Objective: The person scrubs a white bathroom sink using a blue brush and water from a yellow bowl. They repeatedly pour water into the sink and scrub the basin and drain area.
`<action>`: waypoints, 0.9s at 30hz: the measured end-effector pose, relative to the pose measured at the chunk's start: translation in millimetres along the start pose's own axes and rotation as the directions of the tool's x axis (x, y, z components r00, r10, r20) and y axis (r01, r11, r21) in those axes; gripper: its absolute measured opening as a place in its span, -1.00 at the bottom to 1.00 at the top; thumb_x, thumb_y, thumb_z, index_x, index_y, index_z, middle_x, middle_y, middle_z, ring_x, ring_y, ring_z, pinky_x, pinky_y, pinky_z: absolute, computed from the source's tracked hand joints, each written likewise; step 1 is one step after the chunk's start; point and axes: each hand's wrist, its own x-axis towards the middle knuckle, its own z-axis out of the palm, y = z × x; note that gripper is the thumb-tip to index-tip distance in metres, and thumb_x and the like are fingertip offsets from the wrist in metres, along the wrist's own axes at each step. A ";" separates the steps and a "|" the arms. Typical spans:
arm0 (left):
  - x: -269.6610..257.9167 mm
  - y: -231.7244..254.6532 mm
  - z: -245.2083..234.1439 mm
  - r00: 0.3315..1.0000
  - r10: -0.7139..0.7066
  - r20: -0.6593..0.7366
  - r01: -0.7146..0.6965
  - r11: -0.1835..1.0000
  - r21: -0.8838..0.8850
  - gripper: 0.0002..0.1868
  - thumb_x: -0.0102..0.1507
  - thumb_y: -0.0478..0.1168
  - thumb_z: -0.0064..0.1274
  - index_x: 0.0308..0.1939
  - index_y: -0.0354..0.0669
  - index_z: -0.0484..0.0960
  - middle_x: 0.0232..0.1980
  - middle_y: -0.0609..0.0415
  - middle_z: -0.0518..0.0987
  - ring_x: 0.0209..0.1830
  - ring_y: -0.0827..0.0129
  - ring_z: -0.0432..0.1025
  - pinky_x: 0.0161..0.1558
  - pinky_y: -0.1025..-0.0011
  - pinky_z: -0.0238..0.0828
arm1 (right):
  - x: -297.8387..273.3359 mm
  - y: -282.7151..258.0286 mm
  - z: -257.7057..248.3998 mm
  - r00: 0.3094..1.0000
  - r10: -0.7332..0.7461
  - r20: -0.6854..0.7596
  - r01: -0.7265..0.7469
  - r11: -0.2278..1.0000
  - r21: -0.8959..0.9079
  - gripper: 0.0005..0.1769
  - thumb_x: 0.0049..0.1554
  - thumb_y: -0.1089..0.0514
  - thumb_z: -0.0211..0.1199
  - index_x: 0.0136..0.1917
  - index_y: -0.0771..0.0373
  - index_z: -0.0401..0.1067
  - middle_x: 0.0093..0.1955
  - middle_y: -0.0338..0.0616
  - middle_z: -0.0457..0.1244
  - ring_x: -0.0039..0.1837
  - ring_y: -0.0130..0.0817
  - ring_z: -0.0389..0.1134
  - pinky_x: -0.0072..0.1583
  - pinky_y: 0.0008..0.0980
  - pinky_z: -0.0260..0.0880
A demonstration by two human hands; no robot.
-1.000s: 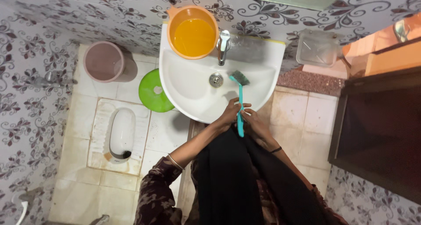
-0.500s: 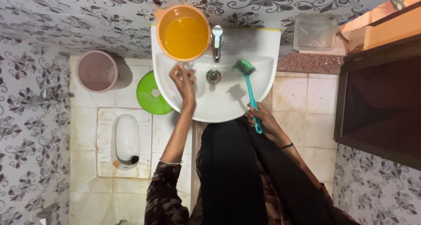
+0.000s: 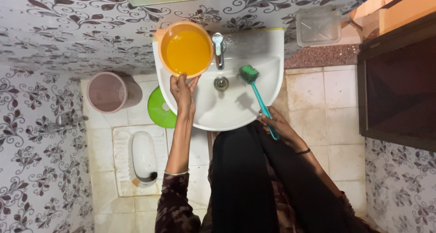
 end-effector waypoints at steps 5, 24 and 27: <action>-37.7 19.4 7.8 0.997 0.076 0.012 -0.077 0.989 0.123 -0.93 0.38 -0.35 -0.10 -0.11 -0.29 0.37 -0.06 0.02 0.48 -0.10 0.13 0.62 0.03 0.26 0.68 | 2.6 9.6 -4.8 0.999 0.049 0.020 -0.047 0.995 -0.083 -0.65 0.28 0.06 0.12 0.29 0.21 0.30 -0.24 -0.32 0.17 -0.28 -0.59 0.20 -0.26 -0.54 0.26; -130.8 50.9 96.2 0.969 0.174 0.174 -0.235 0.863 0.447 -0.77 0.37 -0.37 -0.05 0.09 -0.41 0.48 0.45 -0.19 0.32 -0.01 0.27 0.60 -0.09 0.39 0.63 | -14.4 5.5 -26.3 0.992 -0.045 0.120 0.043 0.999 0.019 -0.47 0.24 0.01 0.20 0.42 0.25 0.33 -0.24 -0.43 0.13 -0.24 -0.67 0.12 -0.22 -0.61 0.18; -134.1 47.1 103.8 0.963 0.187 0.193 -0.254 0.866 0.430 -0.87 0.40 -0.37 -0.03 -0.21 -0.42 0.41 0.54 -0.29 0.25 -0.04 0.24 0.64 -0.09 0.41 0.74 | -16.3 8.8 -34.3 0.992 -0.048 0.118 0.044 0.999 0.032 -0.46 0.24 0.01 0.21 0.42 0.27 0.34 -0.24 -0.44 0.14 -0.24 -0.67 0.13 -0.22 -0.61 0.18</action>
